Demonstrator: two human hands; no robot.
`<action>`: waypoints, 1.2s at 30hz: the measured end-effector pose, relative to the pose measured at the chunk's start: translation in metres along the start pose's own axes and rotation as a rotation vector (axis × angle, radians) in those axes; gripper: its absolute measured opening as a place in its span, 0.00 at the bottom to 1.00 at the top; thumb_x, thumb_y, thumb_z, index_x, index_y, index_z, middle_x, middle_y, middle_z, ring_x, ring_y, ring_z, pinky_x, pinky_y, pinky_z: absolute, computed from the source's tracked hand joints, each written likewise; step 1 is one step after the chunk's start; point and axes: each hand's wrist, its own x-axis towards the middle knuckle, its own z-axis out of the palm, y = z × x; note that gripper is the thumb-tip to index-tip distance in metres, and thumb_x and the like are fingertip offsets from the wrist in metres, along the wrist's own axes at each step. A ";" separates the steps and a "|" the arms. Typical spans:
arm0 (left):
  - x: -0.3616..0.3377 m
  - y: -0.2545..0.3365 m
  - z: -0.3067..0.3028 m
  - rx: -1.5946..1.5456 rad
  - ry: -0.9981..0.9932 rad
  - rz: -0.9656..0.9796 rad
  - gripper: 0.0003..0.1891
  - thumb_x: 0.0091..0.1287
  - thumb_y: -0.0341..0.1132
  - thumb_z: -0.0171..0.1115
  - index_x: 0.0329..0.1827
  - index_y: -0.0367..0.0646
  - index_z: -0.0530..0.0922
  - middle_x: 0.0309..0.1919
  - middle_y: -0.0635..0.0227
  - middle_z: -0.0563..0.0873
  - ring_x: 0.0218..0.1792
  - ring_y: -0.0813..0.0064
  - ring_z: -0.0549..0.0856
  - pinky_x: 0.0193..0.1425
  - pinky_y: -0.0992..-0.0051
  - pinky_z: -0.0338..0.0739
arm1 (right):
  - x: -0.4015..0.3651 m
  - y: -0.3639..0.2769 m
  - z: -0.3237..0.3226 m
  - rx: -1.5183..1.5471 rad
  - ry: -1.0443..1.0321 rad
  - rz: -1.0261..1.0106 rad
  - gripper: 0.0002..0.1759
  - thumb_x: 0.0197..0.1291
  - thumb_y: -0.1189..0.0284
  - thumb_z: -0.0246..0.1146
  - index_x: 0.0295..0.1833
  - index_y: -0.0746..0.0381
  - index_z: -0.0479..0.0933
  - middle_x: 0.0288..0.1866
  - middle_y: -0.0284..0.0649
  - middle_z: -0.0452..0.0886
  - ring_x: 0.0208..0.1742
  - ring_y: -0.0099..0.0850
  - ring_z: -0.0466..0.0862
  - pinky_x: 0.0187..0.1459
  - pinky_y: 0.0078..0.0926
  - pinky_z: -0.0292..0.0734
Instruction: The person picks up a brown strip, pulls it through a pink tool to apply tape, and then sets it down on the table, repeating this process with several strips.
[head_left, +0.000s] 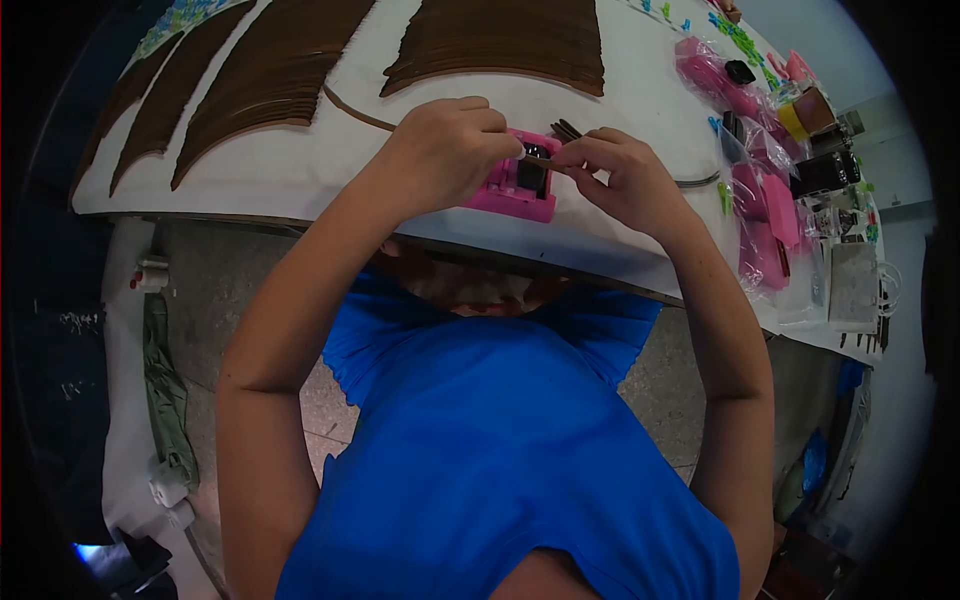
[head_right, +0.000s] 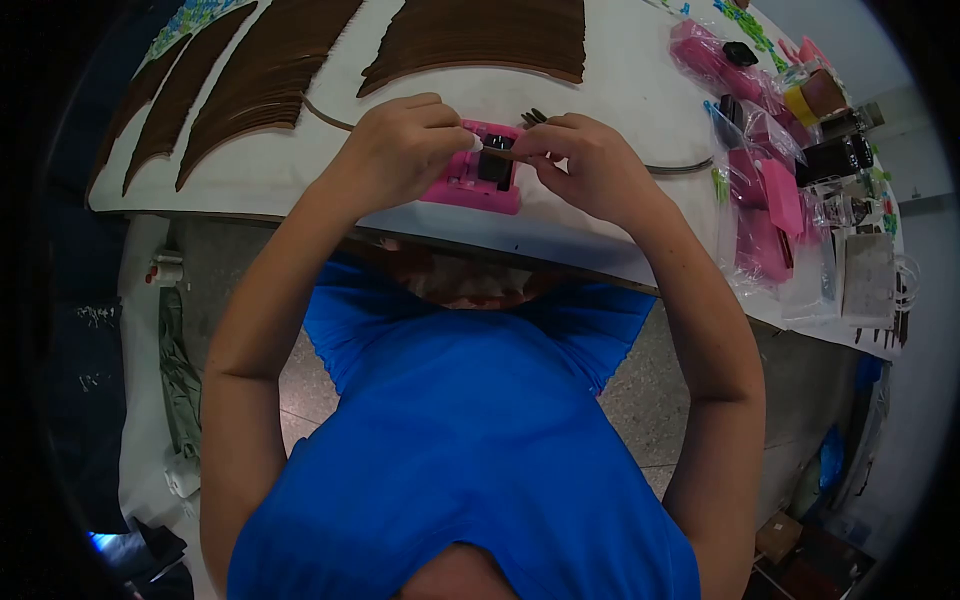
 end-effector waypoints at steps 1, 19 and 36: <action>0.000 0.000 0.001 -0.002 -0.001 0.001 0.10 0.59 0.25 0.74 0.43 0.45 0.89 0.37 0.67 0.89 0.43 0.64 0.89 0.46 0.63 0.86 | -0.001 0.001 0.000 -0.005 -0.011 0.012 0.18 0.62 0.83 0.70 0.54 0.55 0.91 0.41 0.38 0.88 0.42 0.35 0.88 0.44 0.34 0.86; -0.001 0.000 0.006 -0.055 0.011 -0.001 0.11 0.58 0.23 0.72 0.43 0.45 0.89 0.38 0.66 0.89 0.42 0.62 0.88 0.44 0.62 0.86 | -0.008 0.004 0.000 -0.012 0.008 0.039 0.15 0.61 0.82 0.69 0.51 0.56 0.91 0.39 0.38 0.88 0.41 0.35 0.87 0.43 0.35 0.85; 0.005 0.001 0.018 -0.074 0.057 0.019 0.10 0.59 0.27 0.74 0.43 0.50 0.91 0.36 0.70 0.88 0.43 0.65 0.88 0.43 0.63 0.86 | -0.127 0.035 -0.090 -0.309 0.021 0.290 0.11 0.54 0.85 0.68 0.43 0.64 0.84 0.39 0.39 0.86 0.46 0.39 0.85 0.49 0.37 0.82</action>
